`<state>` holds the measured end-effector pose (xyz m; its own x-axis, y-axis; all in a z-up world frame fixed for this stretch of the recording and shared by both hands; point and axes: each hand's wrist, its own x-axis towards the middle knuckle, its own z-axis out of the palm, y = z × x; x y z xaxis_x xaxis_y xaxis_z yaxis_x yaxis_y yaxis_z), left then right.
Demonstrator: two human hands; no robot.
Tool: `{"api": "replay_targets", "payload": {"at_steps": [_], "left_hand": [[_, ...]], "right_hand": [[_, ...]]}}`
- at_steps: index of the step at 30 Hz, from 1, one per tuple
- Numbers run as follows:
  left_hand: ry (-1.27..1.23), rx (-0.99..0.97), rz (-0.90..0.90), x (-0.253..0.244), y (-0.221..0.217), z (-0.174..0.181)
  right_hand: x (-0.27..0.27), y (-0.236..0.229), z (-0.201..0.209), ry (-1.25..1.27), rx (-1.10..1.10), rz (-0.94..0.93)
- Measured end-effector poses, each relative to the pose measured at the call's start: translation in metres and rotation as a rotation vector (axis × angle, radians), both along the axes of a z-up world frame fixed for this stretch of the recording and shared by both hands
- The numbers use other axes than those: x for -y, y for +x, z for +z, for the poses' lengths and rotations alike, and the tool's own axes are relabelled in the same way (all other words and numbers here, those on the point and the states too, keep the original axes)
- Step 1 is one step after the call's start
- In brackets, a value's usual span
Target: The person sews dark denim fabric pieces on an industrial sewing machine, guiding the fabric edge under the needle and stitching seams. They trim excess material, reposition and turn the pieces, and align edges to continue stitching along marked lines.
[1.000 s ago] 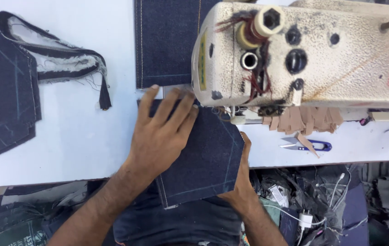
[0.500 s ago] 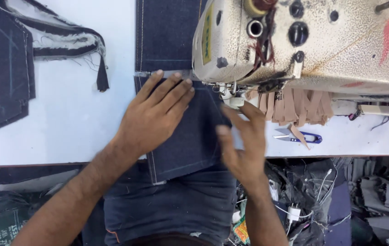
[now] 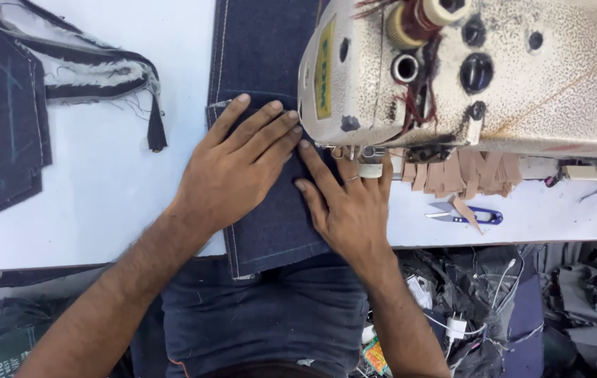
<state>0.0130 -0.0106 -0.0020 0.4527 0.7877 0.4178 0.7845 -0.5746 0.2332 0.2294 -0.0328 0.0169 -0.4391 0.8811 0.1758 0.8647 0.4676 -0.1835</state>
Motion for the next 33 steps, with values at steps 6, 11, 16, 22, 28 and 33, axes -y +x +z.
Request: {"api": "replay_targets", "payload": {"at_steps": [6,11,16,22,28,33], "left_hand": [[0.013,-0.045,-0.010,-0.024,-0.006,-0.008],[0.021,-0.040,-0.029,-0.028,-0.009,-0.008],[0.036,-0.026,-0.032,-0.024,-0.008,-0.008],[-0.111,-0.138,-0.152,0.029,-0.004,0.007],[-0.388,0.076,-0.200,0.078,-0.013,0.030],[-0.333,-0.034,-0.182,0.079,-0.004,0.043]], "right_hand": [[-0.015,-0.009,0.005,-0.016,-0.026,-0.034],[-0.017,-0.007,0.001,-0.027,-0.052,-0.025],[-0.014,-0.007,0.002,-0.100,-0.082,-0.040],[0.021,0.014,0.017,-0.075,-0.200,0.049],[0.048,0.036,0.022,-0.159,-0.313,0.127],[0.039,0.037,0.012,0.015,-0.233,0.182]]}}
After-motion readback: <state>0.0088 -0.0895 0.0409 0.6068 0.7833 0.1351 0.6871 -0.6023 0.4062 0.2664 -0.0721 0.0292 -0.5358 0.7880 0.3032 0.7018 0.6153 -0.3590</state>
